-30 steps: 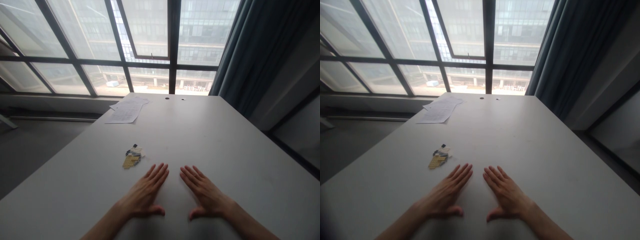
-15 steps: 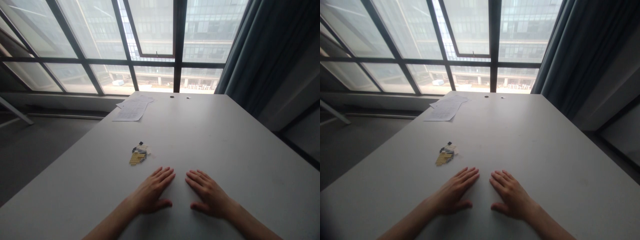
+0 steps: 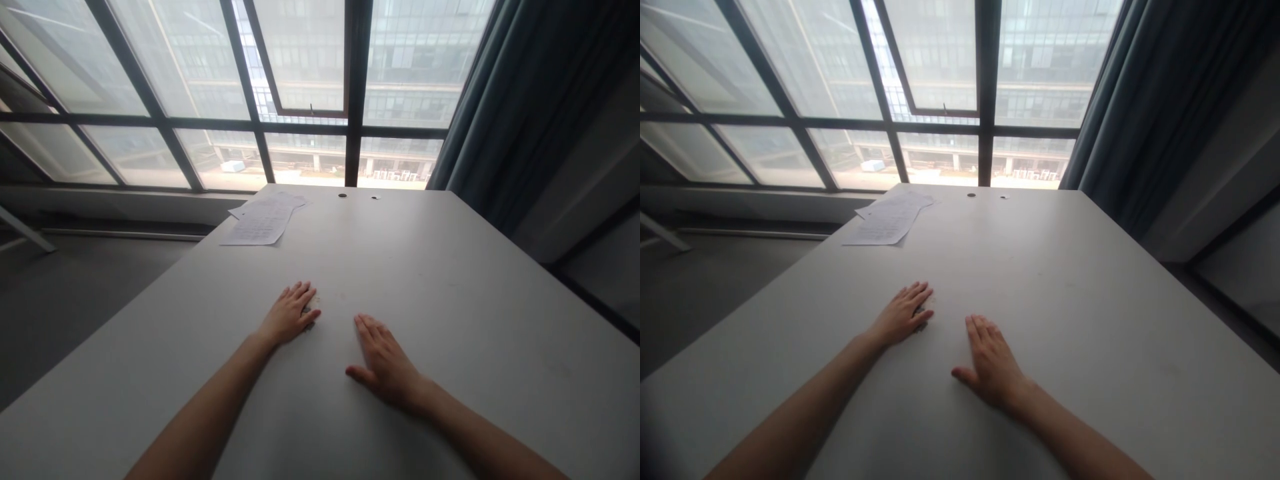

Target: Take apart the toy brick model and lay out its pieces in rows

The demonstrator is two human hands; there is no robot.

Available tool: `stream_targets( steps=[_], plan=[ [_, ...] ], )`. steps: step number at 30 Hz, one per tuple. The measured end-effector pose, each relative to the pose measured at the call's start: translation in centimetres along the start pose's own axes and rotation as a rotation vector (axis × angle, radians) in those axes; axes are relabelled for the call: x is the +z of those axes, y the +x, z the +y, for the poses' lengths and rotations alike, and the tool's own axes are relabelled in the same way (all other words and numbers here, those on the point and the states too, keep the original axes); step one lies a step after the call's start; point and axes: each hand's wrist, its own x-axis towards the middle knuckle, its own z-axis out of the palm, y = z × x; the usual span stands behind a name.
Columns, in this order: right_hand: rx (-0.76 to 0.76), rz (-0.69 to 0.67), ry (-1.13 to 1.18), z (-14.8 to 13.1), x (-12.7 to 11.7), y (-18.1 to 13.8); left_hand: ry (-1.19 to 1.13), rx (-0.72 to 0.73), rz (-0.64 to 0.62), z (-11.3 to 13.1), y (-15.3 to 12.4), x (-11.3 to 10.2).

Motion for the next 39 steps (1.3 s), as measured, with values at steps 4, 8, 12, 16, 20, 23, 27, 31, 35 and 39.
stream_targets(
  steps=[4, 8, 12, 16, 20, 23, 27, 31, 35, 39],
  plan=[
    [0.053, -0.015, -0.051, 0.5, 0.6, 2.2, -0.103, 0.161, -0.017, 6.0, 1.9, 1.8],
    [0.12, 0.051, -0.101, 2.3, 0.9, 2.6, -0.223, 0.221, 0.031, 9.2, 3.1, 2.3],
    [0.118, 0.061, -0.128, 3.8, 0.7, 2.2, -0.271, 0.105, 0.132, 7.6, 2.3, 1.3],
    [0.032, 0.057, -0.124, 4.3, 0.1, 3.0, -0.236, 0.127, 0.085, 4.5, -0.2, 0.1],
    [-0.034, 0.105, -0.098, 4.4, -0.4, 4.1, -0.085, 0.235, -0.023, 3.7, -2.2, 0.1],
    [-0.04, 0.177, -0.074, 4.3, -0.4, 3.9, -0.03, 0.212, -0.004, 4.4, -2.3, 0.4],
    [-0.017, 0.199, -0.09, 3.7, 0.3, 2.8, -0.01, 0.182, 0.065, 5.5, -1.6, 0.8],
    [0.068, 0.134, -0.117, 3.1, 1.3, 3.0, 0.005, 0.16, 0.128, 6.2, -1.4, 0.9],
    [0.084, 0.102, -0.122, 2.8, 1.5, 4.4, 0.015, 0.137, 0.175, 6.2, -1.6, 0.9],
    [0.066, 0.099, -0.133, 3.0, 1.1, 5.8, 0.025, 0.137, 0.196, 6.0, -1.7, 0.8]
  ],
)
